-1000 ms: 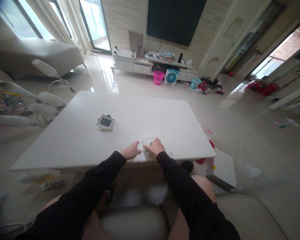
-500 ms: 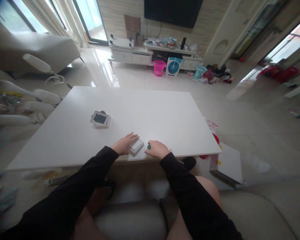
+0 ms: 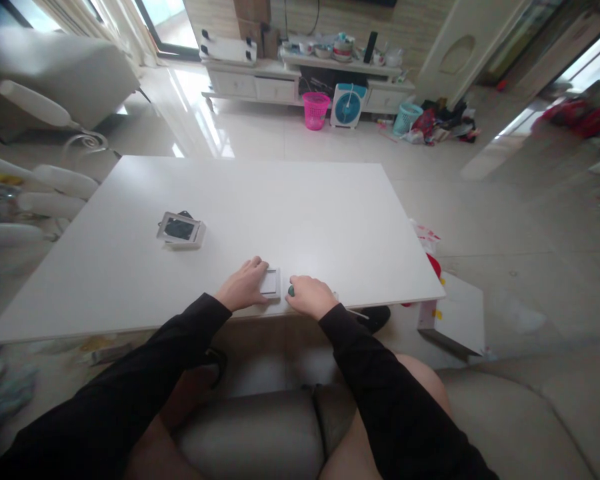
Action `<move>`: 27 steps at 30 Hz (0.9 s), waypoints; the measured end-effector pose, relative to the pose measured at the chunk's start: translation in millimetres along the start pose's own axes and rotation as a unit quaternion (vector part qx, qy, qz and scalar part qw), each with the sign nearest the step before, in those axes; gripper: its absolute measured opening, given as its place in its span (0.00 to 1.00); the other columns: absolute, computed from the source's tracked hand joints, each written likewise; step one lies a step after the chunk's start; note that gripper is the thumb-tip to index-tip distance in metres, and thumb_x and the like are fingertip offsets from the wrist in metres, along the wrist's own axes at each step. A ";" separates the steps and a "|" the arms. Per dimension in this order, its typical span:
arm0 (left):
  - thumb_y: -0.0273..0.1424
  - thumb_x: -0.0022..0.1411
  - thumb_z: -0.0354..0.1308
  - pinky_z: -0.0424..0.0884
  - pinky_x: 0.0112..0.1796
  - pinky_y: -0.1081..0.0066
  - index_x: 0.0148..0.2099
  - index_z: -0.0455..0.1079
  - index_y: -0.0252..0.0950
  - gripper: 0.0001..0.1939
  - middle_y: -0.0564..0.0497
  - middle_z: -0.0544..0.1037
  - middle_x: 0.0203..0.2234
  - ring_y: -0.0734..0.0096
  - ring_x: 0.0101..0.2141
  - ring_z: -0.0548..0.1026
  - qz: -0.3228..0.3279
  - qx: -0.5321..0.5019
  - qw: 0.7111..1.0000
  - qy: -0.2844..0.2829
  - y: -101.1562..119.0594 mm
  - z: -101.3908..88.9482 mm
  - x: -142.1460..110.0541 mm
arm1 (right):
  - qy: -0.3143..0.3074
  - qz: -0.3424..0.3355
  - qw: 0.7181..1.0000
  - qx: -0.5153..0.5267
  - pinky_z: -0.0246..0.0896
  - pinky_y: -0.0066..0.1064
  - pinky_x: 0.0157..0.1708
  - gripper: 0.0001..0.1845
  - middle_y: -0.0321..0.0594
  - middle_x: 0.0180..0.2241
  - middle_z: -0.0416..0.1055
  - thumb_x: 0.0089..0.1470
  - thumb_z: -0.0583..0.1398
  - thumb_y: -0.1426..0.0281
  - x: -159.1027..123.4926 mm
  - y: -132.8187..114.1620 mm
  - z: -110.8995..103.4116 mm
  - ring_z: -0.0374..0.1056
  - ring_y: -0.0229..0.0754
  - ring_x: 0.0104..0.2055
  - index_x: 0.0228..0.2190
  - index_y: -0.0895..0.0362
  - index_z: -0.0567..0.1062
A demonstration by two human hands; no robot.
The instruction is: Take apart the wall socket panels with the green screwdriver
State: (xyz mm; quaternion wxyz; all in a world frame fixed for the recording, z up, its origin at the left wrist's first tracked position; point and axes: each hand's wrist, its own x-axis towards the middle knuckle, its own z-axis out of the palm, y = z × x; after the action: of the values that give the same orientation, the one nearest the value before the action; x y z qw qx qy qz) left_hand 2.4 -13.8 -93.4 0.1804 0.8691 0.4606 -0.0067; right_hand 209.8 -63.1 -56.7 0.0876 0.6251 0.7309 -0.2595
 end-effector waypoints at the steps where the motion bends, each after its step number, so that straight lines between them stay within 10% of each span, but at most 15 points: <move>1: 0.36 0.50 0.70 0.72 0.51 0.59 0.50 0.65 0.35 0.27 0.40 0.70 0.51 0.52 0.50 0.71 0.003 -0.005 1.000 0.008 1.2 0.2 0.5 | -0.002 -0.002 1.000 0.001 0.65 0.36 0.44 0.20 0.51 0.51 0.79 0.63 0.57 0.60 -1.4 -0.5 -0.2 0.76 0.54 0.51 0.52 0.55 0.76; 9: 0.49 0.55 0.65 0.65 0.63 0.55 0.63 0.65 0.30 0.40 0.36 0.72 0.56 0.48 0.58 0.69 0.000 -0.169 0.986 0.017 -9.7 -28.5 -1.7 | 0.000 0.010 1.000 -0.008 0.65 0.39 0.43 0.21 0.53 0.51 0.79 0.62 0.57 0.60 -6.6 -3.5 -4.9 0.76 0.58 0.51 0.53 0.54 0.75; 15: 0.49 0.67 0.46 0.79 0.40 0.62 0.60 0.67 0.36 0.29 0.44 0.76 0.46 0.59 0.44 0.76 -0.164 -0.369 0.914 -0.031 -47.5 -44.4 0.4 | 0.003 0.008 1.000 -0.018 0.66 0.38 0.42 0.21 0.53 0.49 0.79 0.63 0.57 0.58 -6.5 -10.2 -5.7 0.77 0.57 0.49 0.52 0.54 0.75; 21: 0.31 0.62 0.51 0.79 0.32 0.67 0.52 0.69 0.32 0.17 0.40 0.79 0.41 0.64 0.34 0.78 -0.272 -0.340 0.895 -0.096 -74.3 -33.8 4.2 | 0.011 -0.002 1.000 -0.003 0.65 0.36 0.41 0.17 0.50 0.47 0.80 0.62 0.58 0.58 -4.2 -19.2 -6.8 0.77 0.55 0.47 0.48 0.53 0.77; 27: 0.29 0.59 0.56 0.79 0.34 0.63 0.43 0.73 0.34 0.10 0.40 0.82 0.33 0.58 0.31 0.81 -0.243 -0.201 0.943 -0.104 -84.0 -31.4 1.3 | 0.014 0.000 1.000 -0.005 0.64 0.36 0.40 0.18 0.51 0.47 0.80 0.62 0.58 0.58 -2.1 -20.6 -10.0 0.77 0.55 0.47 0.47 0.54 0.77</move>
State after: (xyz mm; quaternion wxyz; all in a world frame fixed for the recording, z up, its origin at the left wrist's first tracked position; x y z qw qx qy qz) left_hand -69.1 40.2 -90.2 0.3910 0.6711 0.6282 -0.0475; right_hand 192.4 -61.7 -41.6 0.0806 0.6285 0.7333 -0.2465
